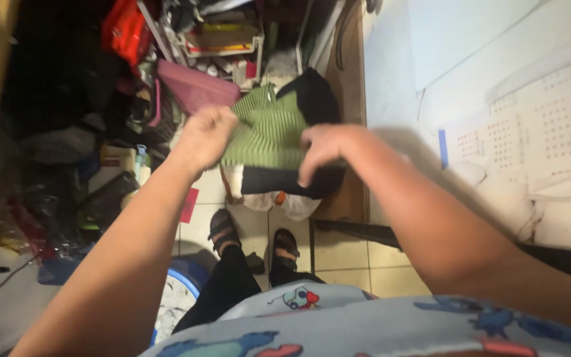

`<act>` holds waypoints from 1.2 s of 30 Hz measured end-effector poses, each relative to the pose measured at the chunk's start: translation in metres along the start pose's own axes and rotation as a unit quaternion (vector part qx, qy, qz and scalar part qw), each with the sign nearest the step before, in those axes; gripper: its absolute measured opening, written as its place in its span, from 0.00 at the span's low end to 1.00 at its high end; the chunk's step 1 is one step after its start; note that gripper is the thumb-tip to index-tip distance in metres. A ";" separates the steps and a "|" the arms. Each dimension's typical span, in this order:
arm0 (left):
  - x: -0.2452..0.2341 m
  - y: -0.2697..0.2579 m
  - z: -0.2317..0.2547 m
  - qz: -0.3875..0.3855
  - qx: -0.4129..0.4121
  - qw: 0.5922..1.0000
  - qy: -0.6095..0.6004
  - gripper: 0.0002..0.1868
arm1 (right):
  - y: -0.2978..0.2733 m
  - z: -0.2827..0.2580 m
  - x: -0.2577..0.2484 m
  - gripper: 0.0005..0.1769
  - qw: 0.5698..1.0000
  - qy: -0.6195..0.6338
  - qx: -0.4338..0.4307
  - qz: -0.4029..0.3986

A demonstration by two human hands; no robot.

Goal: Fold several items of laundry including shirts, pants, and underwear on a desk.

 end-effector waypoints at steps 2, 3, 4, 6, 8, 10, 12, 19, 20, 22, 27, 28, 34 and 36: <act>-0.013 -0.017 0.024 -0.075 -0.034 0.996 0.031 0.15 | -0.003 -0.012 0.004 0.55 0.997 -0.072 0.003 0.001; -0.014 -0.025 0.027 -0.147 -0.053 0.981 0.116 0.23 | -0.002 -0.016 0.002 0.48 0.996 -0.087 0.000 0.023; -0.017 -0.033 0.029 -0.216 -0.072 0.953 0.199 0.32 | -0.001 -0.021 0.000 0.42 0.994 -0.102 -0.003 0.046; -0.021 -0.022 0.025 -0.208 -0.039 0.933 0.291 0.30 | 0.000 -0.030 -0.018 0.35 0.992 -0.094 -0.007 0.083; -0.031 -0.006 0.035 -0.199 -0.005 0.903 0.381 0.29 | 0.003 -0.038 -0.041 0.29 0.989 -0.084 -0.009 0.121; -0.059 0.016 0.064 -0.059 -0.017 0.900 0.432 0.16 | 0.005 -0.040 -0.076 0.25 0.976 0.013 0.013 0.217; -0.083 0.043 0.093 0.004 0.043 0.896 0.443 0.16 | 0.011 -0.041 -0.117 0.20 0.930 -0.022 -0.091 0.354; -0.142 0.080 0.195 0.175 0.370 0.852 0.327 0.15 | -0.033 -0.048 -0.211 0.14 0.802 0.138 -0.270 0.515; -0.142 0.081 0.197 0.175 0.376 0.849 0.326 0.15 | -0.038 -0.050 -0.211 0.14 0.799 0.137 -0.269 0.520; -0.134 0.093 0.187 0.035 0.289 0.937 0.193 0.13 | -0.048 -0.051 -0.206 0.12 0.775 0.236 -0.323 0.490; -0.122 0.092 0.168 0.011 0.266 0.946 0.188 0.13 | -0.027 -0.039 -0.180 0.10 0.748 0.327 -0.320 0.480; -0.120 0.096 0.162 -0.001 0.248 0.954 0.167 0.12 | -0.019 -0.035 -0.177 0.10 0.738 0.334 -0.322 0.491; -0.125 0.131 0.180 0.071 0.304 0.932 0.182 0.13 | 0.004 -0.024 -0.226 0.12 0.720 0.278 -0.305 0.558; -0.133 0.149 0.208 0.110 0.372 0.898 0.209 0.14 | -0.014 -0.029 -0.260 0.14 0.704 0.268 -0.309 0.580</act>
Point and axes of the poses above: each hand's wrist, its own y-axis towards the middle knuckle, its own x-axis out of the palm, z = x × y, the point moved 5 cm from there along y, towards the middle knuckle, and after that the axes turned 1 degree about -x, right-handed, at the moved point
